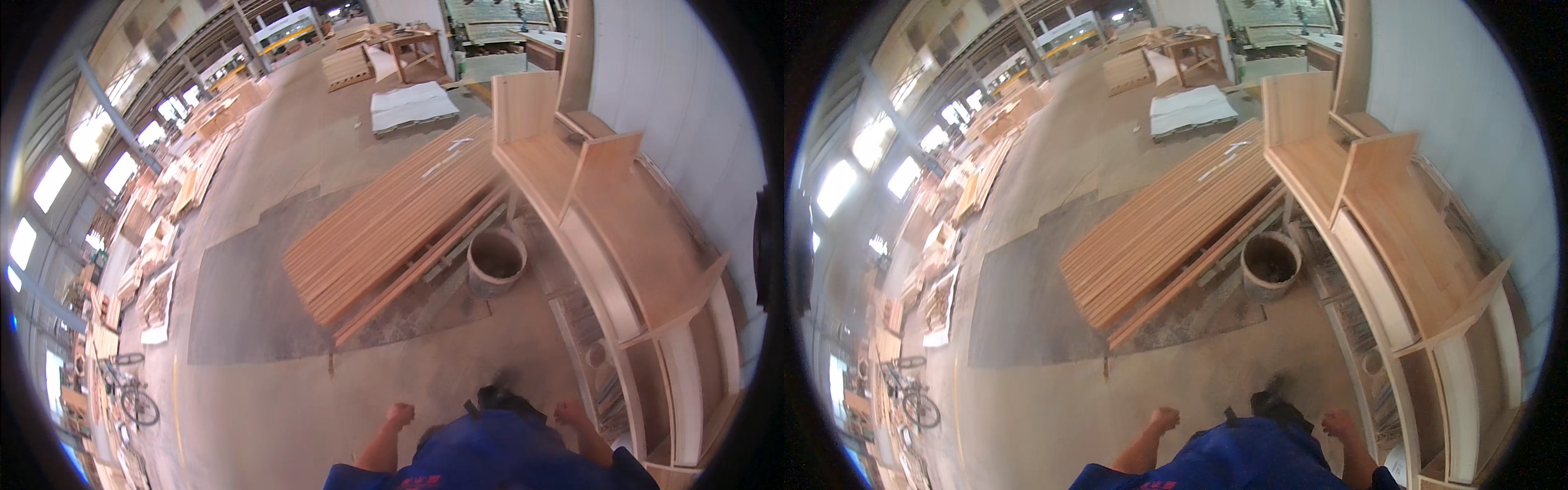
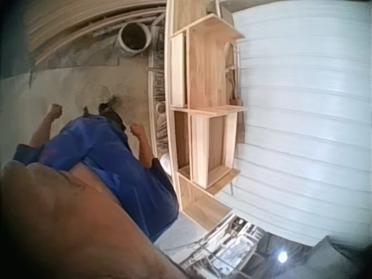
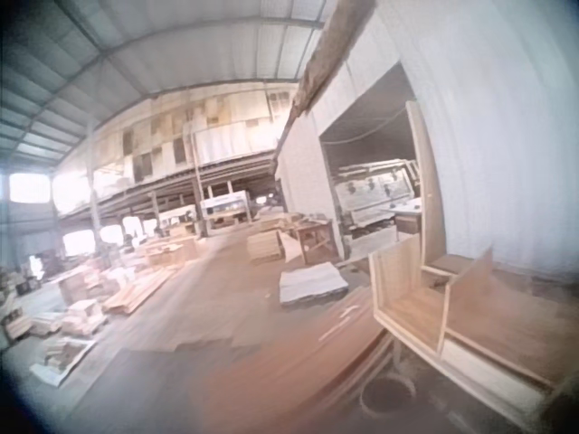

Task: The person uses a power drill to drive screws into a large wooden frame on a workbench, then walks across a factory floor to a stack of wooden components, picks up two pieces, and brings them back to the workbench to align them with the frame.

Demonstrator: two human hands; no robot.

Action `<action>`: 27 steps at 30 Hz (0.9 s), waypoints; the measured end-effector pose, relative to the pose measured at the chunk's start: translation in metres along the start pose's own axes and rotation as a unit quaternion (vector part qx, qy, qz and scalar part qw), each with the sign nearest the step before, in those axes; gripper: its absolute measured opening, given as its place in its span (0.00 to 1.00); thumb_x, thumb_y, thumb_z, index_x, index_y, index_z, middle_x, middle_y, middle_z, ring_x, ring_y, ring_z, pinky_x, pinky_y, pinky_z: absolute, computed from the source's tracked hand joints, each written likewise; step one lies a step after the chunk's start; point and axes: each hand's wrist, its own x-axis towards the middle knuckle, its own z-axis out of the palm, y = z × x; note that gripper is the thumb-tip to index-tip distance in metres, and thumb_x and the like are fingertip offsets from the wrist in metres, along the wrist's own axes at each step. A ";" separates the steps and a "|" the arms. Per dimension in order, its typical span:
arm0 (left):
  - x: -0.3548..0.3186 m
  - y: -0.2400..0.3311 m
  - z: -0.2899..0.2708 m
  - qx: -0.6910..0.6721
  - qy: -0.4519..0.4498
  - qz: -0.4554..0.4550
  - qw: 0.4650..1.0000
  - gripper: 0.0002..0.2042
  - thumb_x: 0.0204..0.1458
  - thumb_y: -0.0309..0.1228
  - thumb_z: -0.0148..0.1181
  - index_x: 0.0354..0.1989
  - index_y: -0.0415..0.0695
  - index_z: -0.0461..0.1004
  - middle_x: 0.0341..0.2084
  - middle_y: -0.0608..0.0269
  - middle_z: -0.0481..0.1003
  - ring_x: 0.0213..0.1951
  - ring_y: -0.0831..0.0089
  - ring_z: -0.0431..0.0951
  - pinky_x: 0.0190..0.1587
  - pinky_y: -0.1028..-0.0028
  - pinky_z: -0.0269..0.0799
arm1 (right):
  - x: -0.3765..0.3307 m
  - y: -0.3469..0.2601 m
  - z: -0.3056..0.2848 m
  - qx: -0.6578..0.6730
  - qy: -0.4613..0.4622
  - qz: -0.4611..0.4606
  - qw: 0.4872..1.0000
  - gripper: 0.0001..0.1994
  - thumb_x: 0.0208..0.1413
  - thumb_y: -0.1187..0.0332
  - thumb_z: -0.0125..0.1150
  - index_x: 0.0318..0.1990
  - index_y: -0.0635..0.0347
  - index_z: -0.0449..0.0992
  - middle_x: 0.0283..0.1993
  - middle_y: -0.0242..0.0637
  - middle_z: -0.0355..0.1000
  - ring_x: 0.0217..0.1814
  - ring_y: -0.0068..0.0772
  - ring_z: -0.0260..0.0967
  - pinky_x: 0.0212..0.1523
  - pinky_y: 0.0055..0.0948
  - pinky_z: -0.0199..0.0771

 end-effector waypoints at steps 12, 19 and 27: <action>0.187 0.260 -0.056 -0.214 -0.065 0.121 0.967 0.12 0.54 0.36 0.56 0.33 0.40 0.79 0.25 0.62 0.79 0.28 0.73 0.79 0.29 0.72 0.74 | 0.057 -0.087 -0.110 0.310 0.175 -0.033 0.934 0.15 0.55 0.69 0.61 0.47 0.67 0.74 0.31 0.41 0.75 0.26 0.31 0.72 0.24 0.28 0.73; 0.250 0.527 -0.111 -0.336 -0.159 0.073 0.925 0.17 0.62 0.43 0.52 0.47 0.39 0.70 0.36 0.54 0.74 0.35 0.67 0.76 0.36 0.67 0.73 | 0.055 -0.133 -0.123 0.512 0.238 0.097 0.820 0.18 0.61 0.59 0.55 0.53 0.60 0.69 0.37 0.44 0.74 0.31 0.34 0.72 0.31 0.34 0.74; 0.353 0.705 -0.114 -0.505 -0.241 0.003 0.829 0.30 0.63 0.49 0.49 0.67 0.44 0.56 0.62 0.50 0.61 0.62 0.56 0.65 0.63 0.53 0.63 | 0.107 -0.078 -0.076 0.154 0.340 0.059 0.926 0.16 0.58 0.58 0.58 0.50 0.55 0.71 0.42 0.40 0.74 0.38 0.37 0.73 0.33 0.36 0.74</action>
